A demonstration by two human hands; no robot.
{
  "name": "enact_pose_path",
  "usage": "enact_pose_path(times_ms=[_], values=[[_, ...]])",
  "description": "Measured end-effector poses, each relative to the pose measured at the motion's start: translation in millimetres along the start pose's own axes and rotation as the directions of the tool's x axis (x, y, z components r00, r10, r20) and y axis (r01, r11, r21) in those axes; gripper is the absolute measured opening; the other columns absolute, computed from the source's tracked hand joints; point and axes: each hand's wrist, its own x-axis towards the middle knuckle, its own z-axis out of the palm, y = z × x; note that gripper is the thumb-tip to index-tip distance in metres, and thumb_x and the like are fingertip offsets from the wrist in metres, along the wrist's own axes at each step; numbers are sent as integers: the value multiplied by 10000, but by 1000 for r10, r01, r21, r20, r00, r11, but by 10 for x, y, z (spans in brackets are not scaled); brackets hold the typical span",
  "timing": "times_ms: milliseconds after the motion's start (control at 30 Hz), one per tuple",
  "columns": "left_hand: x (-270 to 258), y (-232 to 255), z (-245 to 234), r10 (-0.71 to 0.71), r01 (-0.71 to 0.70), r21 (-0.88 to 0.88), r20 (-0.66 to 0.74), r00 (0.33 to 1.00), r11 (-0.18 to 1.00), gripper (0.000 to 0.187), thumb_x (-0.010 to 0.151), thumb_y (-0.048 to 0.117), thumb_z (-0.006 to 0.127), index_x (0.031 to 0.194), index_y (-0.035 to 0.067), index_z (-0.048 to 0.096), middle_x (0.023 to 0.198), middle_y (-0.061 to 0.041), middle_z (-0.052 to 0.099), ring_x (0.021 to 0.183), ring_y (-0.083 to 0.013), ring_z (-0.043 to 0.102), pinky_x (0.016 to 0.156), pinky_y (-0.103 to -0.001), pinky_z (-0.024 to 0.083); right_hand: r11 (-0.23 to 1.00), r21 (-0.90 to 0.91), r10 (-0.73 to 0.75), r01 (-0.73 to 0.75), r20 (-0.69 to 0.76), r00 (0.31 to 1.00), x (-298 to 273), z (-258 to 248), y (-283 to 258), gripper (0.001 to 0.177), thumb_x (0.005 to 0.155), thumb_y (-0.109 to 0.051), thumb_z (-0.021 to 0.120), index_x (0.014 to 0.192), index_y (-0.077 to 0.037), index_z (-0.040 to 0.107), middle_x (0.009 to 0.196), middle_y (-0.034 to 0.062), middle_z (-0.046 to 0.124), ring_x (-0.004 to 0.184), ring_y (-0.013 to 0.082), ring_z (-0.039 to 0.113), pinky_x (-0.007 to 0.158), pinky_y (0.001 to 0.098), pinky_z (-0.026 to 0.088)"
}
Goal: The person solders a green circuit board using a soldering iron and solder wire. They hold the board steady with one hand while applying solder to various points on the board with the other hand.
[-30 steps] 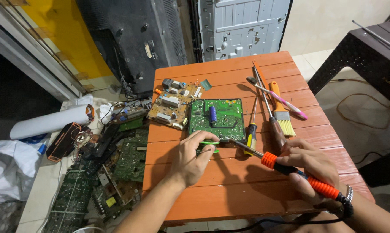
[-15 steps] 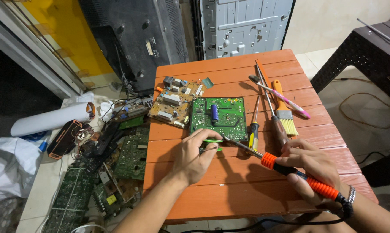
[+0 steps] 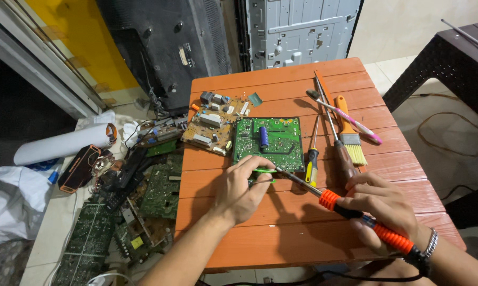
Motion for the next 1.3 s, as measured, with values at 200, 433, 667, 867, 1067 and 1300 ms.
enact_pose_path(times_ms=[200,433,667,867,1067,1300], values=[[-7,27,12,-6,6,21,-12,1000,1000,317,859,336,507,1019,147,706,1007,-53,722,867,-219,698,724,-396,553,1000,4,-5,5,14,1000,-30,1,12,320,956,-269,467,944,0,640,720,117,613,638,306,586,773,457,549],[1,-212,4,234,-241,-6,-199,952,971,400,998,398,434,1069,77,662,906,-94,664,658,-160,615,499,-298,523,1000,3,16,-16,29,999,-48,-2,6,308,956,-251,467,970,-2,648,732,111,618,638,289,587,784,447,558],[-68,-146,-158,189,-163,118,-267,945,980,453,941,384,494,1229,44,573,1119,-141,679,940,-239,679,791,-405,592,1000,4,29,-29,37,999,-44,-11,-10,316,959,-262,471,976,3,643,727,117,611,630,290,589,793,458,560],[-52,-312,-29,256,-216,181,-246,935,960,378,920,216,577,1226,-6,567,1142,-182,690,1003,-287,702,866,-401,622,1000,13,28,-28,35,999,-26,-11,-30,337,971,-280,466,983,7,641,729,119,610,626,289,591,799,457,556],[-85,-169,-103,183,-138,233,-186,965,963,355,878,233,597,1194,73,573,1079,-124,694,826,-250,702,626,-372,602,1000,4,23,-23,27,999,-29,-14,-19,338,971,-278,454,971,5,638,728,118,616,633,290,594,779,448,550],[-93,-151,-103,217,-180,216,-161,963,960,321,882,175,611,1175,48,570,1056,-149,689,791,-249,704,613,-350,620,1000,9,17,-17,28,999,-22,-15,-19,333,968,-273,458,977,8,637,741,123,621,635,295,604,783,450,551]])
